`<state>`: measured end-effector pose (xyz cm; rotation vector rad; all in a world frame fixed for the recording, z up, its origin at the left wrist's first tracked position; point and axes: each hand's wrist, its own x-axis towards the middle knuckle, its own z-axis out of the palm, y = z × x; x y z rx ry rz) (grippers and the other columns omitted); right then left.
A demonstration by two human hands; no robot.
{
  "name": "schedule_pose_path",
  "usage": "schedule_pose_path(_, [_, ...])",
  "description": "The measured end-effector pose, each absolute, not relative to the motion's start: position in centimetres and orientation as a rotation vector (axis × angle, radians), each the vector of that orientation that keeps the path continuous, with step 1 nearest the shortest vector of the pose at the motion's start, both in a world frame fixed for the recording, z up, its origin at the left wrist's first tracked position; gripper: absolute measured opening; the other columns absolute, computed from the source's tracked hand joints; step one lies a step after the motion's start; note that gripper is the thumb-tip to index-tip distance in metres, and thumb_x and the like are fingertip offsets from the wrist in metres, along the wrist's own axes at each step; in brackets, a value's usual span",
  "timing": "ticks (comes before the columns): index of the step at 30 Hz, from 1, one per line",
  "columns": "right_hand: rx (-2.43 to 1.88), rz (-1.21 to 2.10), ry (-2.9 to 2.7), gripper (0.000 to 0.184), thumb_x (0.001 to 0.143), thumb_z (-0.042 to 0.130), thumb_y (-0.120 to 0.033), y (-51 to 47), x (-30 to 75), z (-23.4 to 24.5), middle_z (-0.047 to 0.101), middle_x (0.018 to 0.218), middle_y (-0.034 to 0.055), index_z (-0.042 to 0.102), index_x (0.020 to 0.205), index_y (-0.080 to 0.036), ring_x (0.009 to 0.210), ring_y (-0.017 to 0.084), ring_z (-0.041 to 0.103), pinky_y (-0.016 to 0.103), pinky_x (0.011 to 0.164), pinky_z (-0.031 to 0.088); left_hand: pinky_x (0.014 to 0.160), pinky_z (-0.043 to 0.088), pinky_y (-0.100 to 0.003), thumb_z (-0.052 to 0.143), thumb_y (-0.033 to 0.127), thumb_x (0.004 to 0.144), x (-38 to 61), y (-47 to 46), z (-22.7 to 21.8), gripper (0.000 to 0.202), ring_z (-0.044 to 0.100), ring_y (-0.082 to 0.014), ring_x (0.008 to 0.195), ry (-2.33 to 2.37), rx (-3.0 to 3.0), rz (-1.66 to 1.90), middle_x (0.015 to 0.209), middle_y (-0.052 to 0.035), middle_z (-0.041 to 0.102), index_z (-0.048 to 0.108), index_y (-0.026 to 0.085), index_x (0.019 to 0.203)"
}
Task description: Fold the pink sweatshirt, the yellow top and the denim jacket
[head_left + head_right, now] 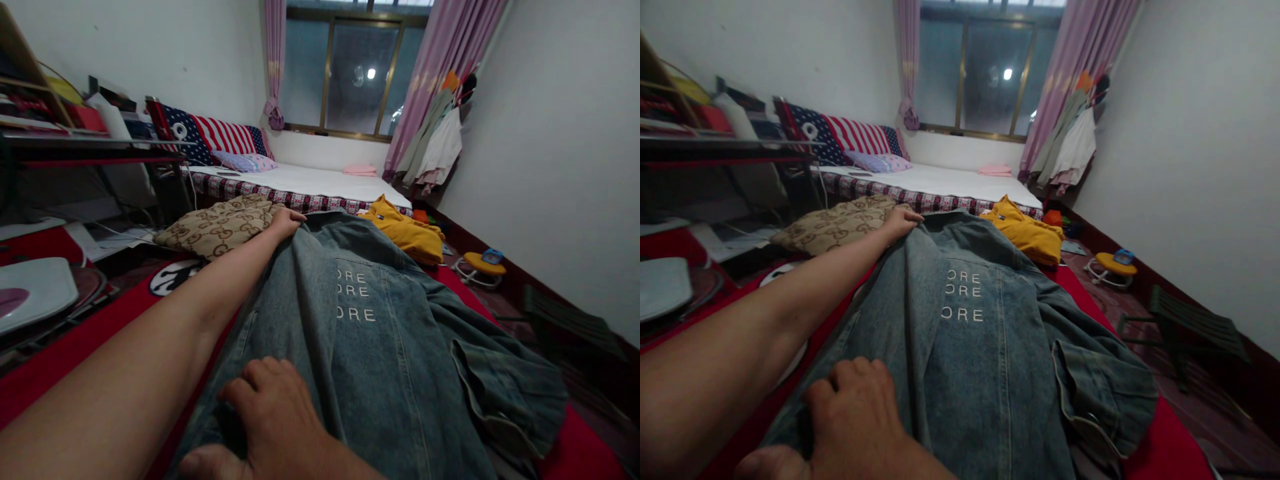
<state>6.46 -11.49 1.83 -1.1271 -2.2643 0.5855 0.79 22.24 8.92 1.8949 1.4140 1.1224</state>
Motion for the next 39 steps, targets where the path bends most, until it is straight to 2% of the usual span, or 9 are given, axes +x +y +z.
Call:
schedule_pose_path(5, [-1.135,0.717,-2.436,0.06,0.073,0.058,-0.075,-11.7,7.8,5.0,0.059,0.095,0.006,0.066,0.095,-0.02,0.087,0.021,0.056,0.034,0.076,0.048,0.095,0.045,-0.029,0.065,0.007,0.06,1.1,20.8,7.1,0.029,0.065,-0.0253,0.102,1.448,2.154,0.64,0.095,-0.0054,0.075,0.077,0.017,0.084])
schedule_pose_path(10, [-1.268,0.503,-2.764,0.056,0.066,0.072,-0.061,-13.3,6.9,8.2,0.065,0.098,0.0132,0.068,0.096,-0.013,0.088,0.028,0.059,0.036,0.069,0.049,0.095,0.044,-0.023,0.063,0.019,0.072,-0.4,17.7,8.2,0.041,0.063,-0.0205,0.108,1.467,2.299,0.502,0.115,-0.0015,0.071,0.071,0.02,0.112])
schedule_pose_path(14, [-1.416,0.469,-2.639,0.02,0.084,0.058,-0.031,-13.7,6.7,9.1,0.069,0.087,0.0115,0.069,0.082,-0.014,0.074,0.021,0.062,0.029,0.061,0.04,0.103,0.041,-0.037,0.058,0.04,0.083,-1.7,13.1,8.2,0.053,0.054,-0.0299,0.121,1.673,2.361,0.706,0.129,-0.0112,0.061,0.058,0.017,0.131])
schedule_pose_path(16, [-1.477,0.521,-2.407,0.023,0.088,0.051,-0.025,-13.2,7.3,9.3,0.068,0.074,0.0072,0.065,0.072,-0.016,0.063,0.016,0.058,0.026,0.056,0.033,0.098,0.045,-0.043,0.058,0.054,0.082,-2.3,10.4,7.3,0.067,0.056,-0.0336,0.119,1.74,2.339,0.731,0.129,-0.0139,0.06,0.05,0.019,0.138])
schedule_pose_path(24, [-1.233,0.734,-2.008,0.034,0.093,0.047,-0.03,-13.2,9.2,12.2,0.046,0.056,-0.0049,0.053,0.062,-0.017,0.052,0.007,0.039,0.024,0.052,0.021,0.104,0.042,-0.033,0.067,0.024,0.076,-5.9,4.2,6.2,0.054,0.058,-0.0223,0.119,1.252,2.305,0.891,0.13,-0.008,0.062,0.058,0.017,0.128])
schedule_pose_path(29, [-1.268,0.8,-2.388,0.051,0.086,0.053,-0.06,-13.5,9.9,12.8,0.05,0.051,-0.0028,0.062,0.059,-0.017,0.05,0.009,0.042,0.025,0.053,0.025,0.097,0.046,-0.036,0.071,0.03,0.072,-7.2,1.9,6.8,0.052,0.061,-0.0266,0.114,1.291,2.492,0.358,0.122,-0.0054,0.067,0.065,0.025,0.123])
schedule_pose_path(31, [-1.344,0.74,-2.322,0.056,0.09,0.044,-0.064,-12.3,10.1,11.9,0.06,0.059,0.0003,0.068,0.068,-0.019,0.056,0.012,0.052,0.025,0.058,0.034,0.092,0.049,-0.037,0.072,0.034,0.072,-6.9,1.1,7.4,0.048,0.062,-0.0286,0.111,1.368,2.565,0.21,0.118,-0.0048,0.069,0.067,0.029,0.119])
schedule_pose_path(34, [-1.426,0.434,-2.15,0.043,0.093,0.045,-0.055,-10.0,10.4,9.6,0.068,0.114,0.0078,0.069,0.108,-0.022,0.104,0.022,0.061,0.034,0.089,0.043,0.093,0.048,-0.043,0.074,0.039,0.07,-5.8,1.1,8.4,0.044,0.057,-0.0337,0.116,1.592,2.71,0.24,0.124,-0.0092,0.063,0.071,0.029,0.113])
schedule_pose_path(39, [-1.651,0.236,-2.256,0.077,0.085,0.057,-0.054,-7.5,11.0,5.2,0.017,0.159,0.0145,0.036,0.147,-0.014,0.147,0.032,0.011,0.057,0.115,0.015,0.115,0.029,-0.04,0.049,0.034,0.092,-2.9,4.5,6.9,0.047,0.032,-0.0254,0.141,1.408,2.831,0.613,0.154,-0.0093,0.034,0.052,0.022,0.138])
